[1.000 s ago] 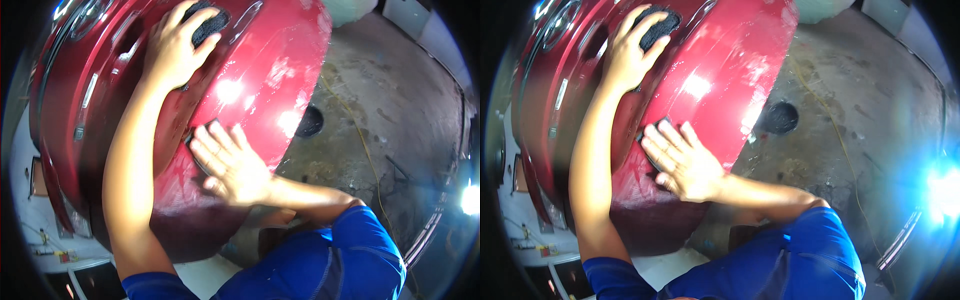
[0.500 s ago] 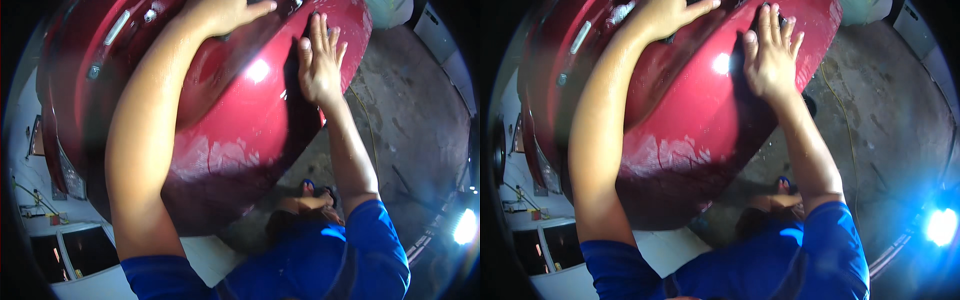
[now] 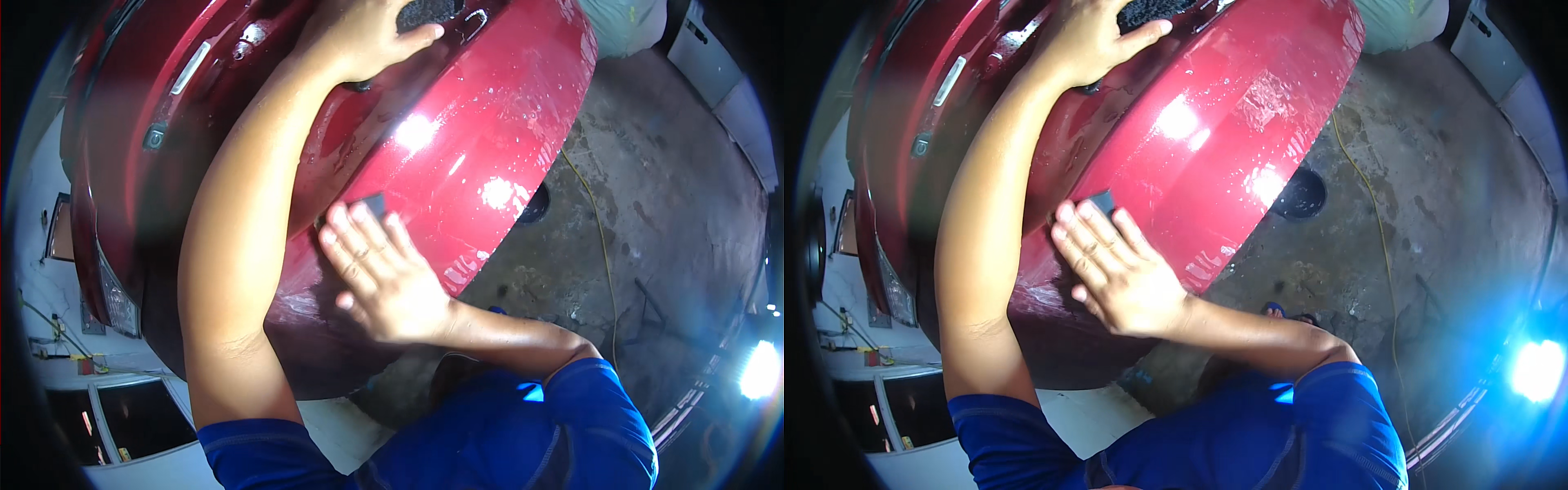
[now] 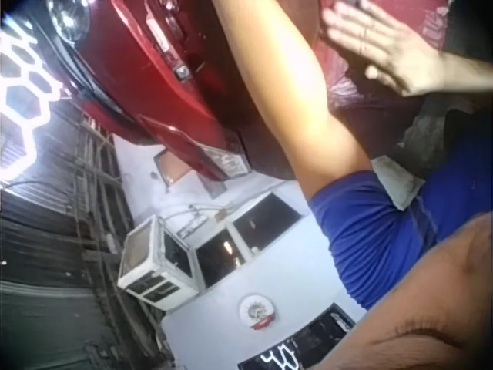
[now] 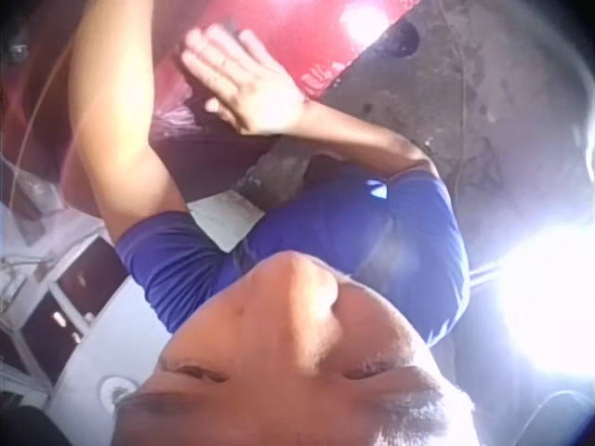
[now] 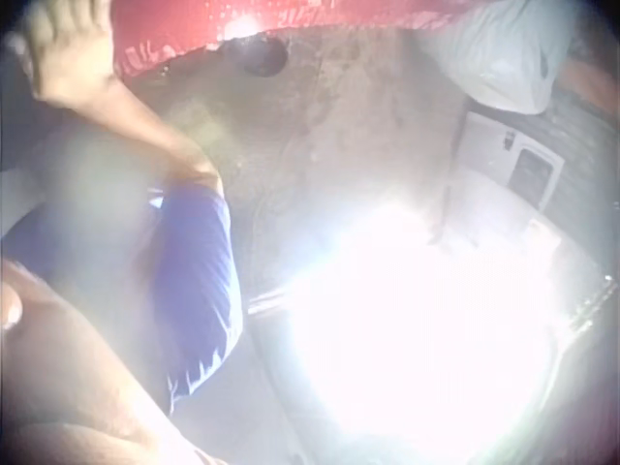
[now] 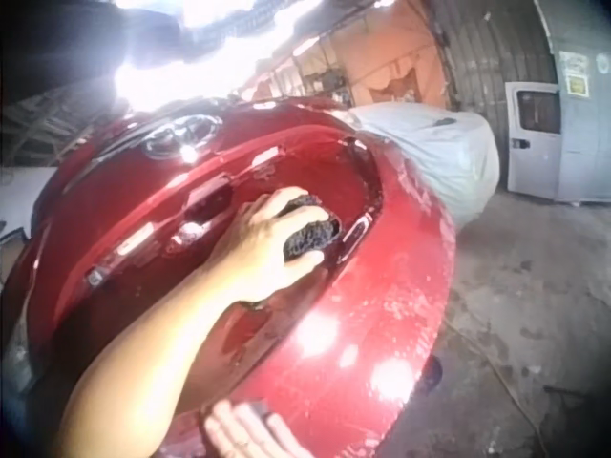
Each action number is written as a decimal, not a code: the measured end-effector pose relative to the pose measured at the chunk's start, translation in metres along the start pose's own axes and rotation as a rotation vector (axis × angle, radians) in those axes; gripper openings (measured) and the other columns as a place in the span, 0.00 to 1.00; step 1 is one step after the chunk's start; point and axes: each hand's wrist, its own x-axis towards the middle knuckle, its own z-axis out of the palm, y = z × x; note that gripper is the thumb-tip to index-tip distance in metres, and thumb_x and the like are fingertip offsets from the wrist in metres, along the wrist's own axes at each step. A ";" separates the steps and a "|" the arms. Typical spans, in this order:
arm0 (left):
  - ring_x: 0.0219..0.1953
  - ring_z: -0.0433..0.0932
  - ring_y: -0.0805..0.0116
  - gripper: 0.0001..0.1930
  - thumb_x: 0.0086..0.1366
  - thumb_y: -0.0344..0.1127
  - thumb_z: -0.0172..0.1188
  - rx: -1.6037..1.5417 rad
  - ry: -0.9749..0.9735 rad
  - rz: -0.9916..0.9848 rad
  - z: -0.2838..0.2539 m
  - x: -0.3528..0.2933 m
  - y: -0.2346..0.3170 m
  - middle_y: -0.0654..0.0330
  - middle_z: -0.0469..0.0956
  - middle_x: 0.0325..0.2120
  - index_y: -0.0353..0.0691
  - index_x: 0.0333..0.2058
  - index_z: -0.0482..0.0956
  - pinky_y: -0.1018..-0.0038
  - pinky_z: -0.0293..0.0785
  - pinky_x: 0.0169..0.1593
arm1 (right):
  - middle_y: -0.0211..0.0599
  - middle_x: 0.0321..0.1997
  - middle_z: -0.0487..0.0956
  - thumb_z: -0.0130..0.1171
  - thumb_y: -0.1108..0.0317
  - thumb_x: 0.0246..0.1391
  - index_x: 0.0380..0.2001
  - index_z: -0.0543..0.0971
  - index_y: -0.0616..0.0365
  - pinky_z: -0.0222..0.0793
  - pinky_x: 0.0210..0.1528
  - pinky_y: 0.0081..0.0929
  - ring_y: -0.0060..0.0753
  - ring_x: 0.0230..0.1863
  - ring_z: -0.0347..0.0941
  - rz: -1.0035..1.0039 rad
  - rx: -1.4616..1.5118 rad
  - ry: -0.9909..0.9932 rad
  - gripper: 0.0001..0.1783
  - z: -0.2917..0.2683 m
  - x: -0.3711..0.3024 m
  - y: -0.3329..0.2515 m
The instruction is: The person sands the surface of a red car bumper using a sanding block and a cloth with water.
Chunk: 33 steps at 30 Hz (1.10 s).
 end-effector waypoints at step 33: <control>0.61 0.76 0.46 0.22 0.63 0.37 0.70 -0.008 0.029 0.028 -0.002 -0.010 -0.010 0.50 0.74 0.62 0.46 0.56 0.81 0.51 0.73 0.67 | 0.65 0.83 0.47 0.41 0.51 0.71 0.77 0.53 0.68 0.28 0.83 0.60 0.66 0.84 0.36 0.130 -0.373 0.248 0.41 -0.059 0.051 0.081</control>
